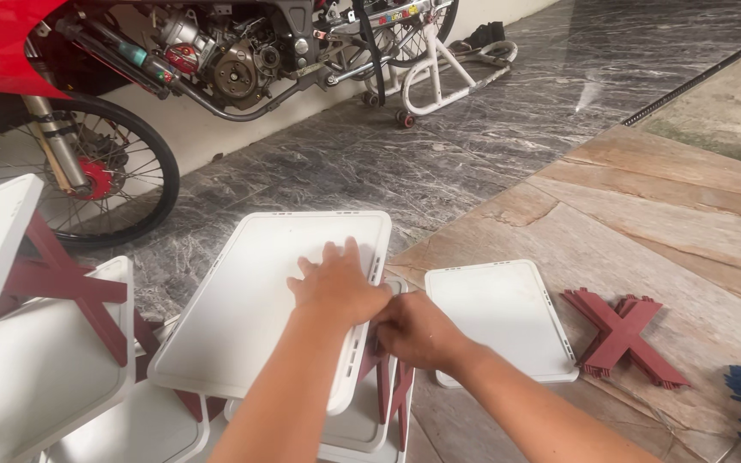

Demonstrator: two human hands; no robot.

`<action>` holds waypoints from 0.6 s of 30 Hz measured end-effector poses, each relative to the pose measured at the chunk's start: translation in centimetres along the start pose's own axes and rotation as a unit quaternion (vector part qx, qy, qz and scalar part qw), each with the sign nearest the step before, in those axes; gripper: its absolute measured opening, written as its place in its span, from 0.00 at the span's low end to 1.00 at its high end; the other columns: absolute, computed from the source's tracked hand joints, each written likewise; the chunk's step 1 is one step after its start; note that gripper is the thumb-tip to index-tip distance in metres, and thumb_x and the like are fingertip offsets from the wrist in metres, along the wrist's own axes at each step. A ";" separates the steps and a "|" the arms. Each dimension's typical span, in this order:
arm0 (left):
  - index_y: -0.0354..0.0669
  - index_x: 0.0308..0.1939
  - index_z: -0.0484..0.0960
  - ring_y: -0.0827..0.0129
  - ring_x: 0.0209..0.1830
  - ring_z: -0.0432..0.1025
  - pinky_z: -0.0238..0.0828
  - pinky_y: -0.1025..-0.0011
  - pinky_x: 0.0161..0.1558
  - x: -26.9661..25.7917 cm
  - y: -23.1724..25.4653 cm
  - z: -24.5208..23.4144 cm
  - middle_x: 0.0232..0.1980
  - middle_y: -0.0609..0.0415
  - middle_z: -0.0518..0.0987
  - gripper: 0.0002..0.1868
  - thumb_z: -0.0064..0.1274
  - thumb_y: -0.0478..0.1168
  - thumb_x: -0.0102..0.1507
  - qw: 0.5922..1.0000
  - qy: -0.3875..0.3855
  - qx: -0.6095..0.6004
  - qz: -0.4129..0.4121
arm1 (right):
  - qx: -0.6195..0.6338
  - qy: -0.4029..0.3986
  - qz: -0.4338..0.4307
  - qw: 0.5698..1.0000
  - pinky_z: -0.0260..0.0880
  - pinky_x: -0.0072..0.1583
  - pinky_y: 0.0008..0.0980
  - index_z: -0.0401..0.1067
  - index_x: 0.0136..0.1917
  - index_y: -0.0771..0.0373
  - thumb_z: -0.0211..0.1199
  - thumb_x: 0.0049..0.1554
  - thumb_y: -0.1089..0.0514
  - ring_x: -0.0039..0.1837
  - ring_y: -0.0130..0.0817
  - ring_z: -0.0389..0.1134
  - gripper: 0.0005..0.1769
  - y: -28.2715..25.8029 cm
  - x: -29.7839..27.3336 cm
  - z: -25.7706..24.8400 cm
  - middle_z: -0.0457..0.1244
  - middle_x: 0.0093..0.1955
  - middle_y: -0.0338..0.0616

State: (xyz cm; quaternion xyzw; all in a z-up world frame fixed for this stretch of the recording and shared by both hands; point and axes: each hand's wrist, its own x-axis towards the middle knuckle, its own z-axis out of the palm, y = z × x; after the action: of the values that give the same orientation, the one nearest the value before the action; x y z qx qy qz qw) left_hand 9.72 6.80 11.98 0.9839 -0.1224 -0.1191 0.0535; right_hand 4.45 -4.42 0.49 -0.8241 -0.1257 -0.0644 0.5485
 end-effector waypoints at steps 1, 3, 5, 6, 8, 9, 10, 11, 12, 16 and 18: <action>0.56 0.81 0.47 0.32 0.81 0.39 0.43 0.37 0.75 0.4 0.1 0.3 0.82 0.49 0.49 0.54 0.59 0.62 0.57 1.000 0.004 -0.007 -0.006 | 0.027 0.032 0.038 0.998 0.78 0.47 0.33 0.81 0.45 0.67 0.53 0.51 0.66 0.38 0.36 0.77 0.15 0.3 0.0 0.0 0.73 0.35 0.45; 0.54 0.80 0.52 0.29 0.81 0.44 0.50 0.38 0.74 1.1 0.4 0.9 0.80 0.48 0.56 0.51 0.58 0.61 0.58 1.000 0.011 -0.021 -0.017 | 0.080 0.096 0.117 0.985 0.79 0.45 0.35 0.79 0.44 0.73 0.54 0.55 0.63 0.38 0.36 0.77 0.15 0.9 -0.1 -0.1 0.73 0.36 0.49; 0.52 0.81 0.49 0.28 0.78 0.48 0.53 0.38 0.72 1.6 0.6 1.4 0.78 0.47 0.57 0.54 0.61 0.59 0.58 0.999 0.015 0.036 -0.005 | -0.032 0.179 0.091 0.979 0.77 0.46 0.36 0.74 0.49 0.72 0.63 0.53 0.59 0.41 0.35 0.75 0.14 1.3 0.3 -0.3 0.71 0.42 0.50; 0.51 0.81 0.48 0.27 0.77 0.50 0.54 0.38 0.71 1.8 0.5 1.5 0.78 0.46 0.57 0.56 0.62 0.58 0.57 0.998 0.018 0.066 -0.002 | -0.086 0.218 0.075 0.969 0.76 0.46 0.37 0.71 0.52 0.72 0.68 0.53 0.57 0.43 0.34 0.74 0.18 1.3 0.5 -0.2 0.70 0.44 0.51; 0.50 0.80 0.50 0.36 0.73 0.59 0.52 0.37 0.71 2.1 0.6 1.6 0.76 0.43 0.56 0.54 0.61 0.60 0.58 0.997 0.038 0.071 0.007 | -0.043 0.156 0.088 0.983 0.75 0.47 0.36 0.64 0.65 0.65 0.68 0.50 0.58 0.43 0.34 0.73 0.31 1.0 0.6 -0.3 0.67 0.54 0.45; 0.49 0.79 0.51 0.40 0.71 0.63 0.51 0.37 0.72 2.3 0.7 1.7 0.76 0.42 0.56 0.53 0.60 0.61 0.58 0.996 0.048 0.074 0.012 | -0.022 0.125 0.095 0.987 0.74 0.48 0.36 0.60 0.72 0.62 0.68 0.49 0.58 0.43 0.34 0.72 0.39 0.7 0.7 -0.4 0.65 0.58 0.43; 0.48 0.78 0.54 0.42 0.69 0.65 0.54 0.38 0.71 2.4 0.7 1.7 0.74 0.43 0.59 0.50 0.58 0.60 0.58 0.996 0.054 0.065 0.009 | 0.009 0.106 0.114 0.988 0.74 0.48 0.35 0.62 0.71 0.62 0.66 0.50 0.58 0.43 0.33 0.72 0.36 0.4 0.7 -0.5 0.66 0.56 0.43; 0.47 0.77 0.58 0.43 0.68 0.68 0.57 0.39 0.71 2.5 0.8 1.7 0.71 0.45 0.63 0.47 0.57 0.59 0.59 0.997 0.060 0.057 0.006 | 0.039 0.087 0.132 0.987 0.73 0.48 0.35 0.64 0.70 0.61 0.65 0.51 0.58 0.44 0.32 0.72 0.33 0.0 0.8 -0.5 0.68 0.54 0.44; 0.46 0.75 0.61 0.45 0.66 0.70 0.59 0.40 0.71 2.6 0.9 1.6 0.69 0.46 0.67 0.44 0.56 0.58 0.59 0.997 0.067 0.049 0.003 | 0.069 0.068 0.150 0.984 0.73 0.48 0.34 0.65 0.69 0.61 0.63 0.52 0.58 0.44 0.31 0.72 0.31 -0.5 0.9 -0.5 0.70 0.52 0.45; 0.39 0.68 0.69 0.41 0.64 0.70 0.61 0.38 0.66 3.3 1.4 1.4 0.66 0.43 0.67 0.40 0.54 0.63 0.61 0.996 0.069 0.048 -0.001 | 0.114 0.063 0.152 0.980 0.73 0.44 0.31 0.64 0.67 0.66 0.65 0.53 0.57 0.42 0.30 0.72 0.30 -2.1 1.2 -0.4 0.70 0.49 0.46; 0.38 0.64 0.74 0.38 0.63 0.71 0.68 0.40 0.61 3.6 1.6 1.6 0.65 0.43 0.68 0.38 0.52 0.65 0.63 0.995 0.086 0.043 -0.005 | 0.096 0.057 0.170 0.979 0.72 0.40 0.31 0.61 0.68 0.64 0.65 0.53 0.57 0.40 0.30 0.72 0.31 -2.3 1.4 0.0 0.69 0.46 0.45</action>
State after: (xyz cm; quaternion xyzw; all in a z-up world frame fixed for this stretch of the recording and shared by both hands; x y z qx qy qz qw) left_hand 12.38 4.25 9.79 0.9925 -0.1170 -0.0292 0.0206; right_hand 5.12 -3.37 2.86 -0.7720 0.0423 -0.0049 0.6342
